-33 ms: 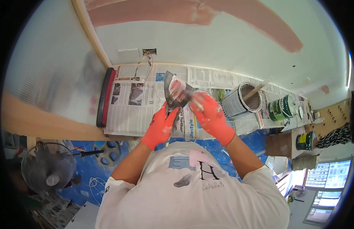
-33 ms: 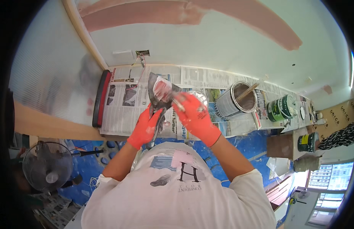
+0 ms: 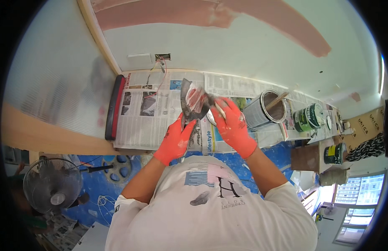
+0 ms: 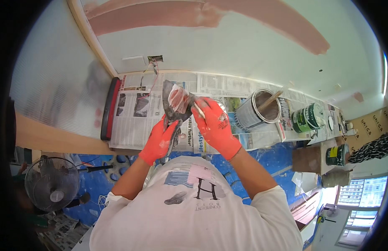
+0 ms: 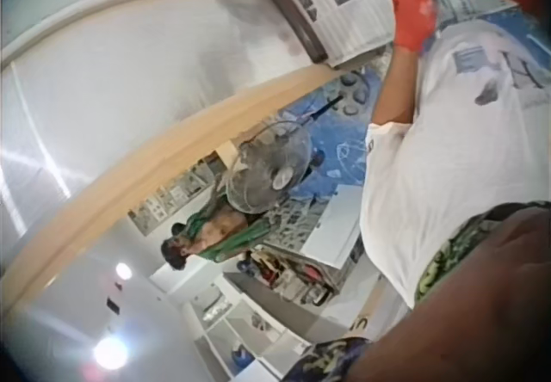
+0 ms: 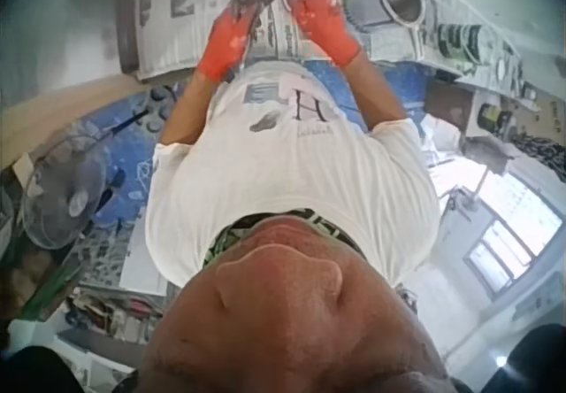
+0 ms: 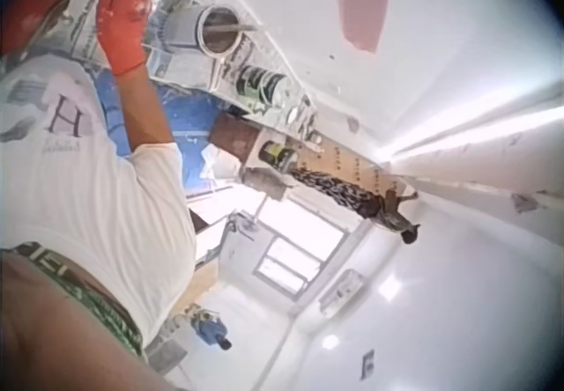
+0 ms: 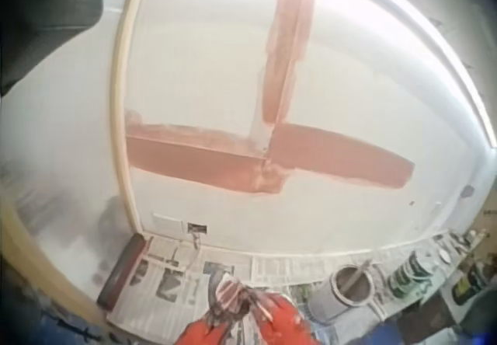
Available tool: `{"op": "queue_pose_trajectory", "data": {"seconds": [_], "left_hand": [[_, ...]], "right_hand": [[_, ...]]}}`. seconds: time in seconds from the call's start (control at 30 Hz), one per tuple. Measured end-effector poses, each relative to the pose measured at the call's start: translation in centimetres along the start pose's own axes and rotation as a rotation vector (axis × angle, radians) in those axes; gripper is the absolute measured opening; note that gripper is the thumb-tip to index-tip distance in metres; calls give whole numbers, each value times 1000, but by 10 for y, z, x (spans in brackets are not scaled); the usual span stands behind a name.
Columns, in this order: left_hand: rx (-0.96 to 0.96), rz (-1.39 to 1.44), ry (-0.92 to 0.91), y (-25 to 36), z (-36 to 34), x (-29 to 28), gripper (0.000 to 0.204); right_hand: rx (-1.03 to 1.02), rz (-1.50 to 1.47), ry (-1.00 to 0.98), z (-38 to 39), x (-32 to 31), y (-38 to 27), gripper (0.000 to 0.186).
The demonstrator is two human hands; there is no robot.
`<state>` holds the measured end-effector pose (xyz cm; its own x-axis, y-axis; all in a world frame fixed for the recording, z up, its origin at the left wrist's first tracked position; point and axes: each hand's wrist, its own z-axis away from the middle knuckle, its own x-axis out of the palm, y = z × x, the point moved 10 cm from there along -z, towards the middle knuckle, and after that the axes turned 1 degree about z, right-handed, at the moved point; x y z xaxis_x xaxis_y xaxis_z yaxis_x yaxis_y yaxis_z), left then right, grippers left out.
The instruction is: The person mixes filler on a hawk and applies it to a wall joint using a putty knife.
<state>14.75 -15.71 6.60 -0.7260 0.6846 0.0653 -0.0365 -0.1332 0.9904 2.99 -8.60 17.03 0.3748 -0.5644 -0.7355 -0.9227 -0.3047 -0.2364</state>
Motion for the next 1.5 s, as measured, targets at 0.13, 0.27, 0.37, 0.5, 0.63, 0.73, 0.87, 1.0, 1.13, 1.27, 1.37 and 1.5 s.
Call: {"op": "queue_pose_trajectory", "data": {"seconds": [0.13,0.27,0.37,0.5,0.63,0.73,0.87,1.0,1.13,1.27,1.37,1.5], "left_hand": [[162,-69,3,16,-2,0,44],[162,-82,2,10,1,2,45],[91,-78,2,6,1,-4,48],[100,-152,37,4,0,-4,49],[75,-126,23,-9,-1,-6,49],[-1,-135,7,-17,-1,-3,46],[95,-67,25,-5,-3,-4,44],[90,-95,32,-6,-5,-8,45],[40,40,-2,-11,-6,-3,44],[44,13,27,-16,-9,-12,43],[56,24,9,-15,-10,-6,42],[49,-38,34,-12,-9,-12,40]], "right_hand": [[128,-107,-17,-4,1,-5,33],[189,-121,60,1,-2,10,33],[74,-161,-124,-1,10,-6,32],[73,55,-161,-9,11,3,31],[150,-146,-133,-4,12,2,32],[127,-160,-68,-10,9,-9,32],[94,-78,-71,-12,8,8,31],[224,-266,-282,-2,29,5,32],[-101,163,-94,-9,23,2,31],[172,-249,-197,-18,26,18,29],[140,-154,-53,-15,18,6,28],[255,-133,-182,-23,28,23,29]]}}
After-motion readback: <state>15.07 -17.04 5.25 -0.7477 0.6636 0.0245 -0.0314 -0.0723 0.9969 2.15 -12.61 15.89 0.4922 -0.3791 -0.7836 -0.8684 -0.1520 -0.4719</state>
